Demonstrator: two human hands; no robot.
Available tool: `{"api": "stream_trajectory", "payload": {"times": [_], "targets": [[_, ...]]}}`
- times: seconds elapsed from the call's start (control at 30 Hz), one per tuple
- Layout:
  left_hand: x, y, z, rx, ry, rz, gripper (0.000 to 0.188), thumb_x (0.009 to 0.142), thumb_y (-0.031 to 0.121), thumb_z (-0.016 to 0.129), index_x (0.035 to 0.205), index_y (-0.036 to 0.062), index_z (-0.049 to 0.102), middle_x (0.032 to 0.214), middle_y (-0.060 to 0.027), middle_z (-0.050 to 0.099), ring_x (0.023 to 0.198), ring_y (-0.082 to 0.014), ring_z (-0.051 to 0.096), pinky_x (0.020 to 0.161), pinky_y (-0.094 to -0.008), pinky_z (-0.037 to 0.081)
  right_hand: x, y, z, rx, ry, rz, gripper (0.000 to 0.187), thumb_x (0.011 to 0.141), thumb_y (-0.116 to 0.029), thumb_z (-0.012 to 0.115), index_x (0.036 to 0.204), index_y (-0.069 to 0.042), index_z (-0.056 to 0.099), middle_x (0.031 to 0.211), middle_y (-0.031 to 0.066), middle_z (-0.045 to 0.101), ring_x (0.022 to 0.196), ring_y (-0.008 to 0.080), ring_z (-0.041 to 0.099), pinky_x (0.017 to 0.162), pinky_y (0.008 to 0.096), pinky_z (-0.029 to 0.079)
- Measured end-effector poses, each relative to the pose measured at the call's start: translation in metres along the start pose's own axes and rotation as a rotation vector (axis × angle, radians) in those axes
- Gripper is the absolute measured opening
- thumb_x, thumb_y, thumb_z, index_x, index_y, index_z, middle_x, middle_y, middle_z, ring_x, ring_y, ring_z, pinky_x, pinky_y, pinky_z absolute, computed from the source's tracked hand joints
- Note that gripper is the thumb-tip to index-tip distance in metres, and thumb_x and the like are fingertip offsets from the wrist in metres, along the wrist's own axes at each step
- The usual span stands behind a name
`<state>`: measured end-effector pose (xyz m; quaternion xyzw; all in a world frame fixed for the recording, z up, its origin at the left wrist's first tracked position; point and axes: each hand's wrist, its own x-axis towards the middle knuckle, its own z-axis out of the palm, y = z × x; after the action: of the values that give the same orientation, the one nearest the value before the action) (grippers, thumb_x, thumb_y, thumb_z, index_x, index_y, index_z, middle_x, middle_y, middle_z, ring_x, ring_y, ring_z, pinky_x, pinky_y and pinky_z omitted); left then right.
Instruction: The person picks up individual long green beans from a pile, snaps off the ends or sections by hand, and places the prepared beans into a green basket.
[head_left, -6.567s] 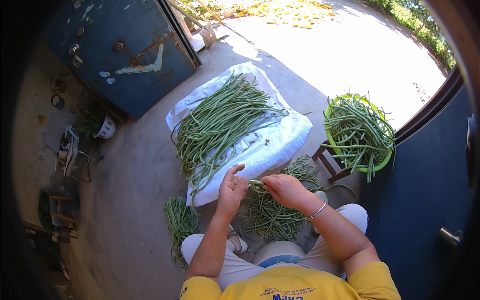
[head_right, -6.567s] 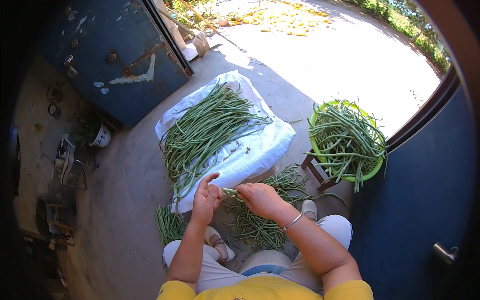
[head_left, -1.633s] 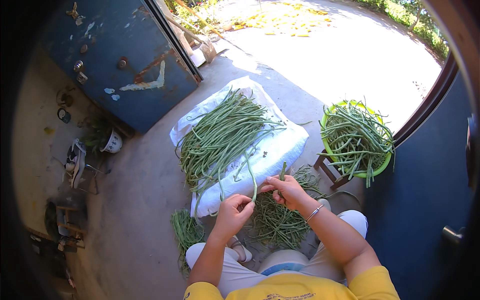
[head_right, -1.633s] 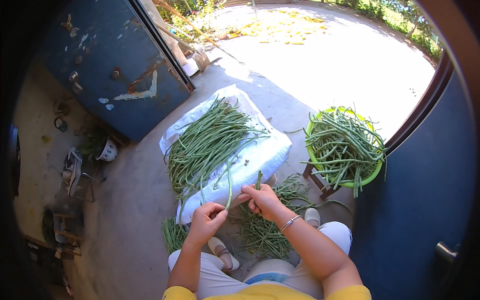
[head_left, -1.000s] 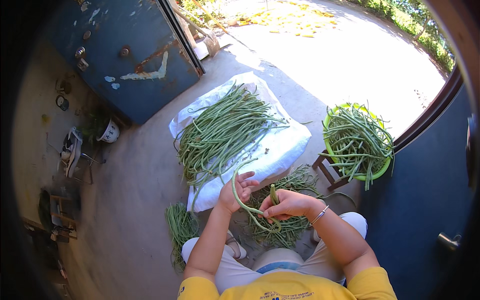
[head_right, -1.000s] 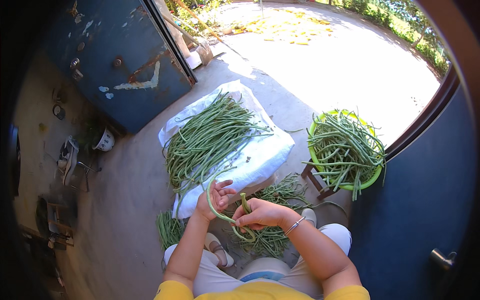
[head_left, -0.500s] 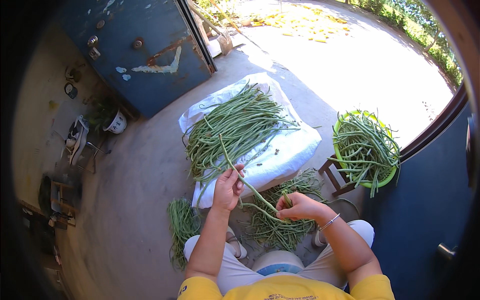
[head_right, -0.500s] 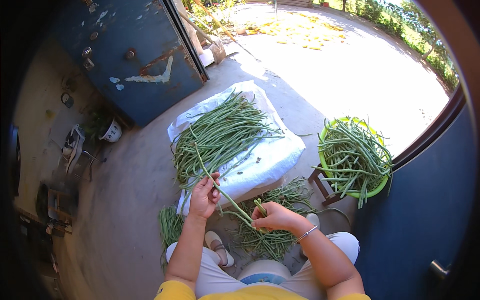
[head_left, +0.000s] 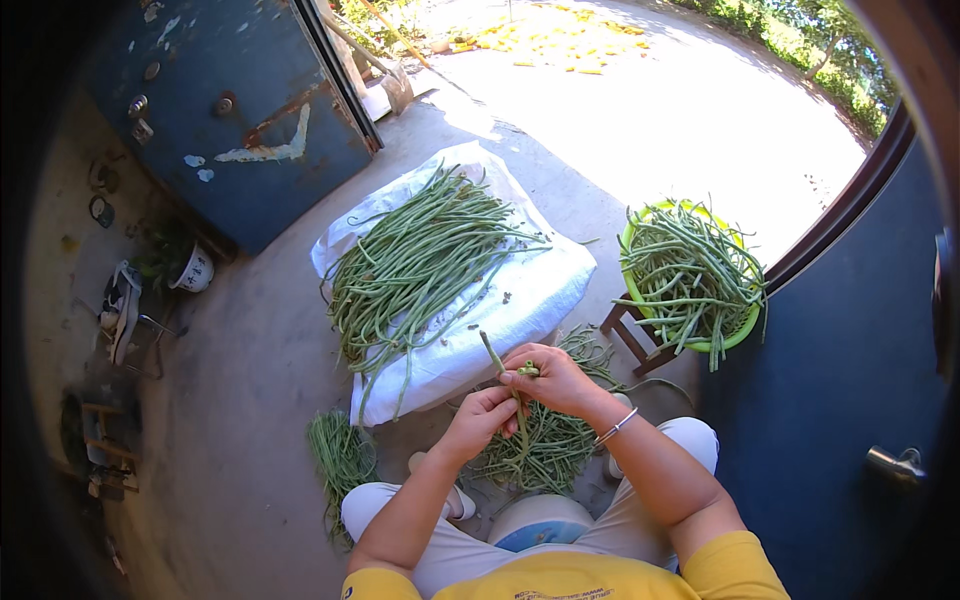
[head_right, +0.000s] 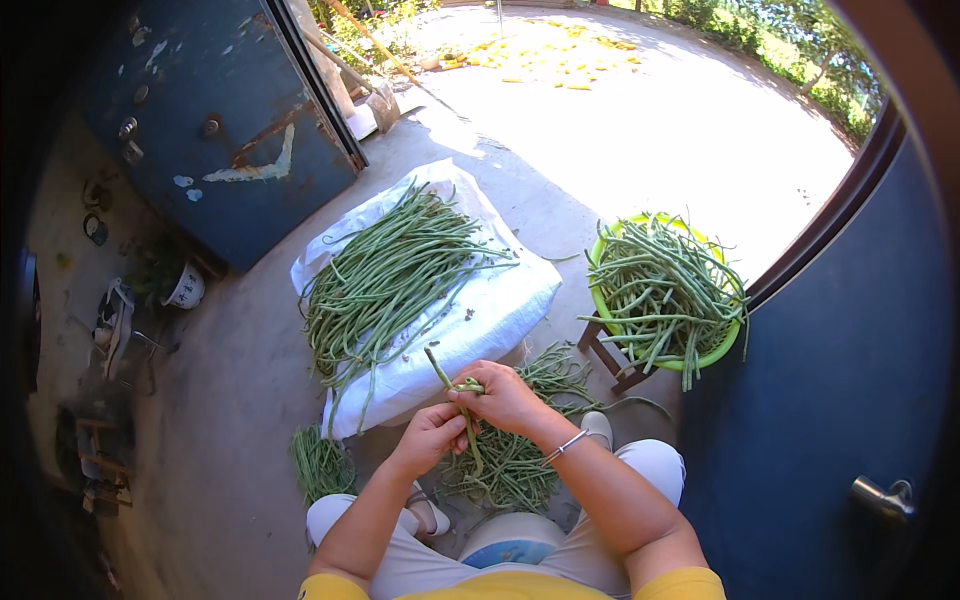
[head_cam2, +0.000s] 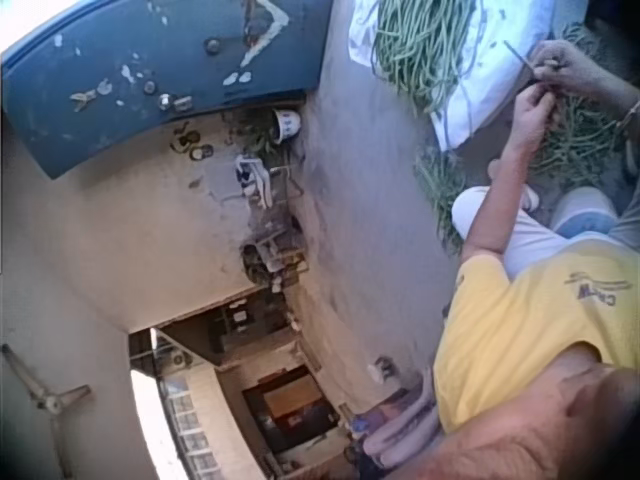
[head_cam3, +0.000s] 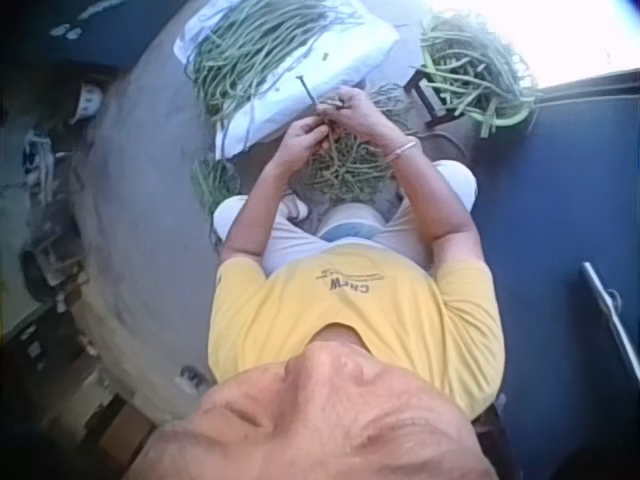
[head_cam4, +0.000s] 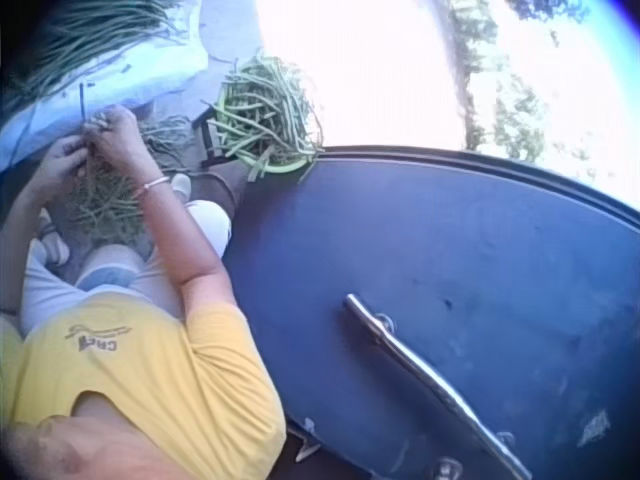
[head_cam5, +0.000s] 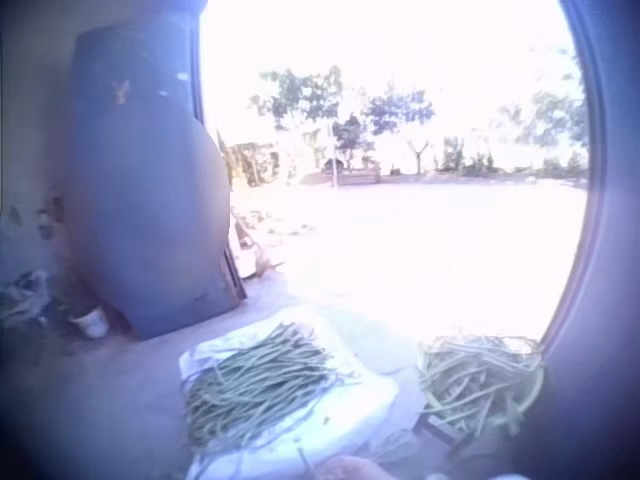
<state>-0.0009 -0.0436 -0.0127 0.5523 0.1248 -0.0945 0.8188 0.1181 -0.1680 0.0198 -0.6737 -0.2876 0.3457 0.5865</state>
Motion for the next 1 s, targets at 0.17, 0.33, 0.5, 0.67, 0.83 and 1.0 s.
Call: {"api": "stream_trajectory", "payload": {"times": [0.17,0.33,0.5,0.67,0.83,1.0], "targets": [[-0.009,0.014,-0.016,0.272,0.324,0.092,0.021,0.085,0.022,0.059,0.094,0.003,0.057,0.075,0.0003,0.056,0.056,-0.004,0.047,0.049,-0.017,0.037,-0.009,-0.012,-0.003,-0.343,-0.09,0.012,0.018,0.08,-0.018,0.064,0.088,-0.003,0.062,0.07,0.0091,0.059,0.066,0.0147,0.057,0.06,0.0298,0.045],[-0.016,0.036,-0.013,0.355,0.37,0.233,0.019,0.084,0.021,0.06,0.081,0.0027,0.056,0.066,0.0035,0.052,0.055,-0.0018,0.041,0.048,-0.0179,0.033,-0.019,0.004,0.004,-0.588,-0.083,-0.332,0.014,0.076,-0.015,0.063,0.085,-0.004,0.061,0.073,0.0133,0.059,0.07,0.032,0.058,0.062,0.0378,0.046],[-0.018,0.037,-0.012,0.652,0.409,0.274,0.023,0.084,0.021,0.058,0.077,-0.0004,0.057,0.06,0.0025,0.05,0.053,-0.0042,0.04,0.047,-0.0217,0.033,-0.025,0.0,0.009,-0.682,0.02,-0.44,0.013,0.076,-0.012,0.063,0.084,-0.004,0.059,0.074,0.0111,0.059,0.069,0.0295,0.058,0.061,0.0374,0.046],[-0.018,0.029,-0.011,0.037,0.207,0.178,0.019,0.089,0.019,0.053,0.079,0.0027,0.055,0.06,0.0011,0.048,0.051,-0.0047,0.039,0.045,-0.0194,0.03,-0.029,-0.01,0.005,-0.68,0.042,-0.507,0.014,0.075,-0.011,0.064,0.086,-0.004,0.058,0.076,0.0105,0.059,0.067,0.0288,0.058,0.058,0.0358,0.047],[-0.021,0.042,0.003,-0.407,0.121,0.299,0.014,0.088,0.016,0.054,0.081,0.0044,0.053,0.061,-0.0004,0.048,0.047,-0.0056,0.038,0.043,-0.0182,0.029,-0.025,0.003,0.003,-0.558,0.104,-0.519,0.012,0.074,-0.01,0.064,0.086,-0.008,0.061,0.079,0.0091,0.06,0.068,0.0269,0.058,0.06,0.0338,0.048],[-0.033,0.063,-0.022,0.554,0.093,0.263,0.021,0.082,0.014,0.059,0.1,0.002,0.056,0.092,-0.0067,0.056,0.082,-0.0137,0.053,0.073,-0.0242,0.042,-0.021,-0.001,-0.011,-0.036,0.139,-0.205,0.014,0.082,-0.017,0.062,0.086,-0.004,0.065,0.068,0.0008,0.059,0.055,0.0118,0.052,0.05,0.0243,0.042]]}}
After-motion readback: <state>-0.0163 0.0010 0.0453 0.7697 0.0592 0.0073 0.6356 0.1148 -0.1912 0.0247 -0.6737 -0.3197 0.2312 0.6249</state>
